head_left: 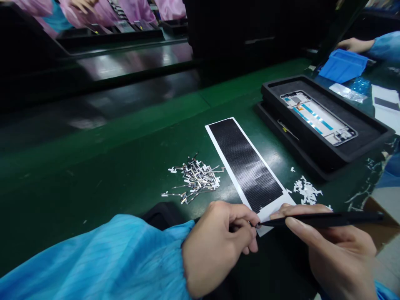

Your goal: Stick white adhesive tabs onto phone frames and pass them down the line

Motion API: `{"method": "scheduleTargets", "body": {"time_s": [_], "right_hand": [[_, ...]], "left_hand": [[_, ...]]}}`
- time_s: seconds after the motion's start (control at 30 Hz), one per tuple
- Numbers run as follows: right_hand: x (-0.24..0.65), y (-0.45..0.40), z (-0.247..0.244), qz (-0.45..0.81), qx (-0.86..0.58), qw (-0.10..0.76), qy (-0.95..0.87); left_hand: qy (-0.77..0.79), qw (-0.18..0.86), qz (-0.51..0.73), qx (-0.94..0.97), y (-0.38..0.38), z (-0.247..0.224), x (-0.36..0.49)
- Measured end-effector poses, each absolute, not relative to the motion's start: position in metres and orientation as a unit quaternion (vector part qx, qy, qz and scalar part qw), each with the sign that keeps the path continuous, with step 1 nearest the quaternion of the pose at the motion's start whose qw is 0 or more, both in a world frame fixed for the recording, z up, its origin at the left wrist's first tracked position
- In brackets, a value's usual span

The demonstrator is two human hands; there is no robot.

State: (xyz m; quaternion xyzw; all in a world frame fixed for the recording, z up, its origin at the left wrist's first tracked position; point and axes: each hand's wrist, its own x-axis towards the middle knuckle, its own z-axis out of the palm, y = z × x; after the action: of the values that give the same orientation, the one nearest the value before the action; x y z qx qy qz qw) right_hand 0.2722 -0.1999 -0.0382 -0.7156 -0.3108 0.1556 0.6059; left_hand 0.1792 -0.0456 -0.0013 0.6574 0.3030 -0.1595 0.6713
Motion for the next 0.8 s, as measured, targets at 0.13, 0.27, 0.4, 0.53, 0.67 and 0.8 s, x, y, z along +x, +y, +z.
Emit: {"method": "scheduleTargets", "body": {"time_s": [0.13, 0.27, 0.4, 0.53, 0.67, 0.8], "right_hand": [[0.2717, -0.2004, -0.0375, 0.156, -0.717, 0.607, -0.305], [0.2719, -0.199, -0.0351, 0.158, -0.717, 0.606, -0.307], [0.2722, -0.1967, -0.0349, 0.154, -0.717, 0.604, -0.311], [0.2728, -0.1967, -0.0342, 0.178, -0.714, 0.604, -0.306], [0.2728, -0.1972, -0.0326, 0.175, -0.703, 0.605, -0.331], [0.2707, -0.1979, -0.0339, 0.16, -0.696, 0.617, -0.331]], "left_hand": [[0.301, 0.672, -0.156, 0.658, -0.0459, -0.0006, 0.1802], [0.301, 0.673, -0.155, 0.658, -0.0455, -0.001, 0.1802], [0.301, 0.675, -0.158, 0.655, -0.0457, -0.0018, 0.179], [0.297, 0.68, -0.148, 0.654, -0.0464, -0.002, 0.1788], [0.306, 0.68, -0.142, 0.651, -0.047, -0.0029, 0.1802], [0.309, 0.681, -0.129, 0.652, -0.0483, -0.0045, 0.1797]]}}
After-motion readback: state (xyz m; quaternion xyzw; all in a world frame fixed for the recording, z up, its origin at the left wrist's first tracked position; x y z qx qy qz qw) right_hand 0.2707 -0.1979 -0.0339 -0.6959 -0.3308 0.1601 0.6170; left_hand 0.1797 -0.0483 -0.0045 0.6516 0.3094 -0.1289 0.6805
